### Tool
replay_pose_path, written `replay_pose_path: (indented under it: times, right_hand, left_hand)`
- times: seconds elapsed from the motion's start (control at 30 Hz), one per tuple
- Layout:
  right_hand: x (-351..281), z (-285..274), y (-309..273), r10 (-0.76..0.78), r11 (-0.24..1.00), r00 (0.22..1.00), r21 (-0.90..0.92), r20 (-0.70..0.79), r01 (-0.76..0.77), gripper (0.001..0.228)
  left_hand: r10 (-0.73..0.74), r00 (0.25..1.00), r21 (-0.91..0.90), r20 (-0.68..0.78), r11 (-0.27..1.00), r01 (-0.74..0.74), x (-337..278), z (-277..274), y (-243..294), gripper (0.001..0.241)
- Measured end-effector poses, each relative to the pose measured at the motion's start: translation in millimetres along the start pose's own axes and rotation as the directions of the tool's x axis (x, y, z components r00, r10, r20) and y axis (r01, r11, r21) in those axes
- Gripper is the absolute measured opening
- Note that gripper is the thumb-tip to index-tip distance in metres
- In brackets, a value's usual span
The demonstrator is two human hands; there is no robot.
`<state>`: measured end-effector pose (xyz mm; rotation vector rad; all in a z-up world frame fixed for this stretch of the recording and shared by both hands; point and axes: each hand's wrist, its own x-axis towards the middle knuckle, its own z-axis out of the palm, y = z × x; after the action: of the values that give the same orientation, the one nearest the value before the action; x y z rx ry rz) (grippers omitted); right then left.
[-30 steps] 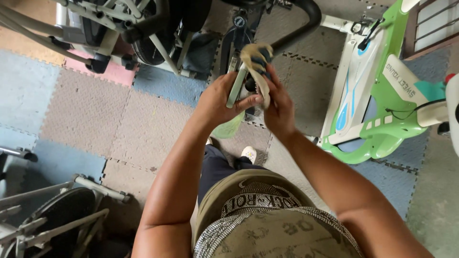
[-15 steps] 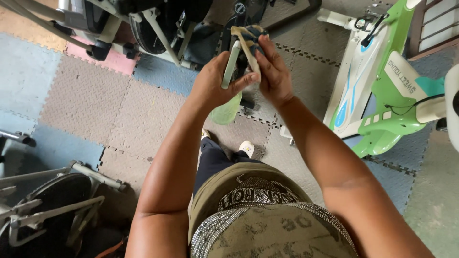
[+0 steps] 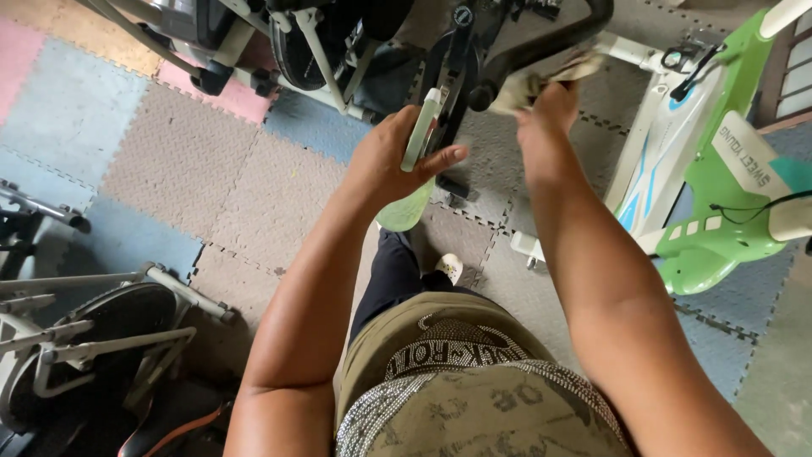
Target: Cleaning and wiping down various gym machines using a spray bottle and a cloth.
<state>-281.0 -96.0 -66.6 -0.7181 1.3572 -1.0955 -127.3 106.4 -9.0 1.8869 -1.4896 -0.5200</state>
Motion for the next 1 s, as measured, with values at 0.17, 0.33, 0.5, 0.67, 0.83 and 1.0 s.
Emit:
replay_pose_path:
  times: [0.17,0.33,0.5,0.67,0.83,1.0]
  right_hand:
    - [-63.2,16.3,-32.6,0.321,0.827,0.864,0.330,0.388,-0.455,0.043]
    - [-65.1,-47.3,-18.4,0.164,0.744,0.515,0.237,0.841,-0.624,0.038]
    - [-84.8,-66.7,-93.4,0.041,0.999,0.658,-0.048,0.752,-0.008,0.040]
    - [-70.8,1.0,-123.8,-0.364,0.842,0.675,-0.083,0.641,0.533,0.037]
    - [19.9,79.7,-77.5,-0.522,0.296,0.283,-0.140,0.805,0.945,0.047]
    - [66.0,137.5,-44.0,-0.245,-0.521,-0.054,-0.084,0.968,0.849,0.054]
  left_hand:
    - [0.010,1.000,-0.043,0.023,0.999,-0.009,6.1,-3.0,0.2,0.086]
    - [0.091,0.996,-0.089,0.012,0.992,-0.089,24.4,-11.1,-7.0,0.087]
    - [0.035,0.998,-0.056,0.060,0.998,-0.032,57.3,-21.4,-29.4,0.080]
    - [0.084,0.996,-0.127,0.036,0.989,-0.079,96.5,-24.6,-50.3,0.068]
    - [0.090,0.993,-0.222,-0.081,0.969,-0.106,138.0,-21.1,-82.4,0.050]
    - [-0.021,0.996,-0.220,0.088,0.975,0.040,160.1,-13.7,-117.0,0.039]
